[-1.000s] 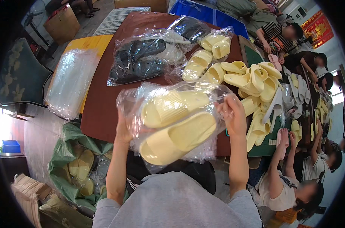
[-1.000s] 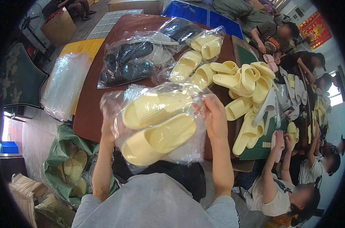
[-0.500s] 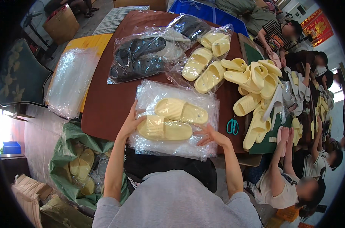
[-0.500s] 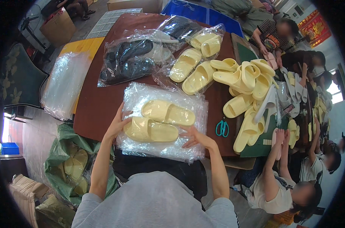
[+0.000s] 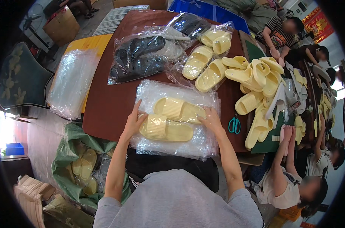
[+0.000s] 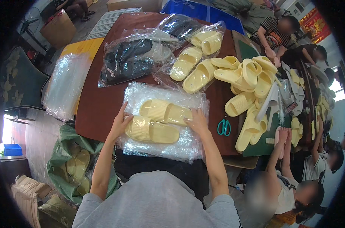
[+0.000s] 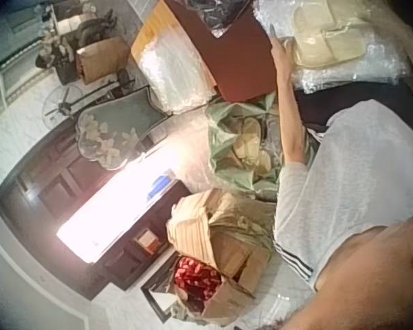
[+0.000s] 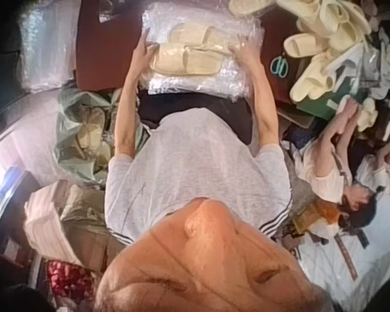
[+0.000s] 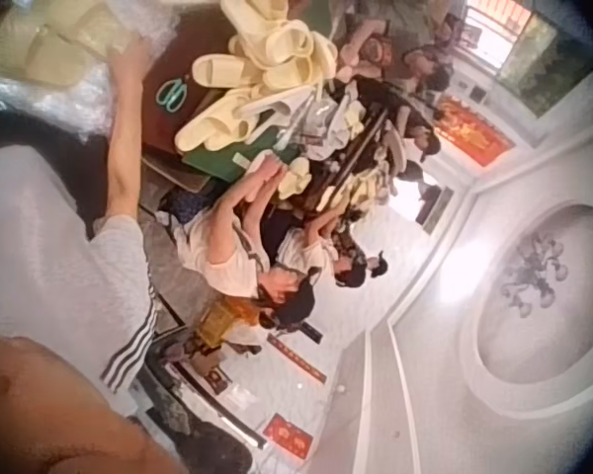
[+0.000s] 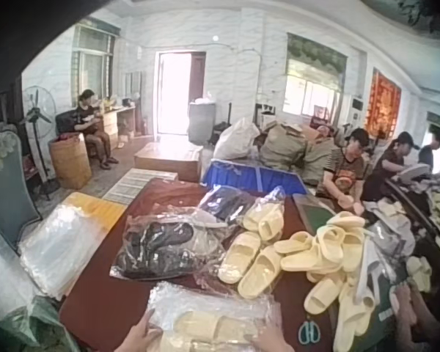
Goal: The person packages pairs of slippers into plastic bags by hand and places the packaged slippers on the table.
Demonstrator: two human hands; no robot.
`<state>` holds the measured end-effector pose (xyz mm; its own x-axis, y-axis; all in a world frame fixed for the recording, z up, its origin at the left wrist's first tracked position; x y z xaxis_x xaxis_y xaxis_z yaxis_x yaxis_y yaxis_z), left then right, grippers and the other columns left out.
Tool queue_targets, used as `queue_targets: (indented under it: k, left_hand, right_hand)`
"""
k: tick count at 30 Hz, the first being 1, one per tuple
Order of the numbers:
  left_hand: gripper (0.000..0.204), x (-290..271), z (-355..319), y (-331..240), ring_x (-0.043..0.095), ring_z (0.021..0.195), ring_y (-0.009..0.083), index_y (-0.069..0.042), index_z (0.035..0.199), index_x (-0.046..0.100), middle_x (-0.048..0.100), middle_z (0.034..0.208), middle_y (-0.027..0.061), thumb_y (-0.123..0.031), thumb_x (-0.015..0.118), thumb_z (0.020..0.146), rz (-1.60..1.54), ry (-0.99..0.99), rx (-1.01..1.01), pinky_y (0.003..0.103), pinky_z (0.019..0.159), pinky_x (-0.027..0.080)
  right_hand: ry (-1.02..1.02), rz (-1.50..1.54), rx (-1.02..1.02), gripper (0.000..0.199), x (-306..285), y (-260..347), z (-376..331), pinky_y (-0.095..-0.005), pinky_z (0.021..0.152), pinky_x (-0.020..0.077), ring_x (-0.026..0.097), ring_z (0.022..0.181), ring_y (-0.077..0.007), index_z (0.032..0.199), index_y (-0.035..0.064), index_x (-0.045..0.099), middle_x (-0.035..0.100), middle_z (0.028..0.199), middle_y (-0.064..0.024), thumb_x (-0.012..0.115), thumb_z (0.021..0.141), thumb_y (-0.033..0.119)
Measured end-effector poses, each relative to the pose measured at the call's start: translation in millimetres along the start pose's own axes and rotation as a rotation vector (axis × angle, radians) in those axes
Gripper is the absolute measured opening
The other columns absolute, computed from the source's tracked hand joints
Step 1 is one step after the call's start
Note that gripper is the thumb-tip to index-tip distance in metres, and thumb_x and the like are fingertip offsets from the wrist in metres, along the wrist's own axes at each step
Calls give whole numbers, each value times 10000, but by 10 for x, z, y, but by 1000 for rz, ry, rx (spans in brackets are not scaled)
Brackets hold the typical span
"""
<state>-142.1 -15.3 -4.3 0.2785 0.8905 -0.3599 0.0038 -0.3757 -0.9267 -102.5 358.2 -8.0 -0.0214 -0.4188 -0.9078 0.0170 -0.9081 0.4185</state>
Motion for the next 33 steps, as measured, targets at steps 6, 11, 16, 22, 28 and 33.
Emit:
queue_targets:
  k: [6,11,16,22,28,33]
  left_hand:
    - [777,16,35,22,702,889,272,-87,1559,198,707,919,172,-123,644,924,72,11,-66,369,827,522]
    - [763,73,27,14,677,843,176,-109,1567,196,704,890,137,-109,631,940,-119,-18,-54,322,798,520]
    - [750,33,15,55,666,867,155,-115,1566,210,708,920,133,-114,632,947,-275,-63,-52,305,803,518]
    - [571,-18,-38,15,660,809,139,-120,1511,360,695,886,133,-143,569,981,-304,-149,-119,301,759,518]
    - [514,-247,-322,-12,644,675,281,-68,1444,416,651,801,177,-134,564,956,167,-222,-92,407,683,527]
    - [560,-103,-261,-631,544,1166,361,-59,1445,415,539,1294,188,-152,598,924,816,-268,309,471,939,459]
  right_hand:
    - [258,535,245,522,172,-230,98,-401,830,473,601,989,-273,1083,5,616,630,1056,-200,785,777,393]
    - [182,1082,607,692,456,-92,-238,-318,946,466,569,1161,-226,1370,-36,502,583,1301,-161,752,853,351]
    - [329,1059,357,747,340,394,-307,-363,1085,385,455,1306,-230,1540,106,272,383,1510,-112,672,915,185]
    - [175,991,74,447,186,507,-406,-320,1040,383,495,1198,-159,1270,109,533,525,1258,-46,667,855,8]
    - [145,1016,124,374,89,161,-466,-313,996,424,541,1136,-169,1165,87,593,559,1167,-37,693,812,13]
    - [186,927,212,345,180,-67,-458,-306,1002,405,542,1135,-183,1127,47,616,589,1148,-58,719,806,123]
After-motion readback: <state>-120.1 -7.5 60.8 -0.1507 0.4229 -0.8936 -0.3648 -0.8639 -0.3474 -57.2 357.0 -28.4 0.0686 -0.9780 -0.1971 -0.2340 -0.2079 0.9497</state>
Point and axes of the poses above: each hand's wrist, its own z-axis towards the middle knuckle, its own x-axis out of the palm, y = z × x, the point moved 6 cm from there along z, towards the middle knuckle
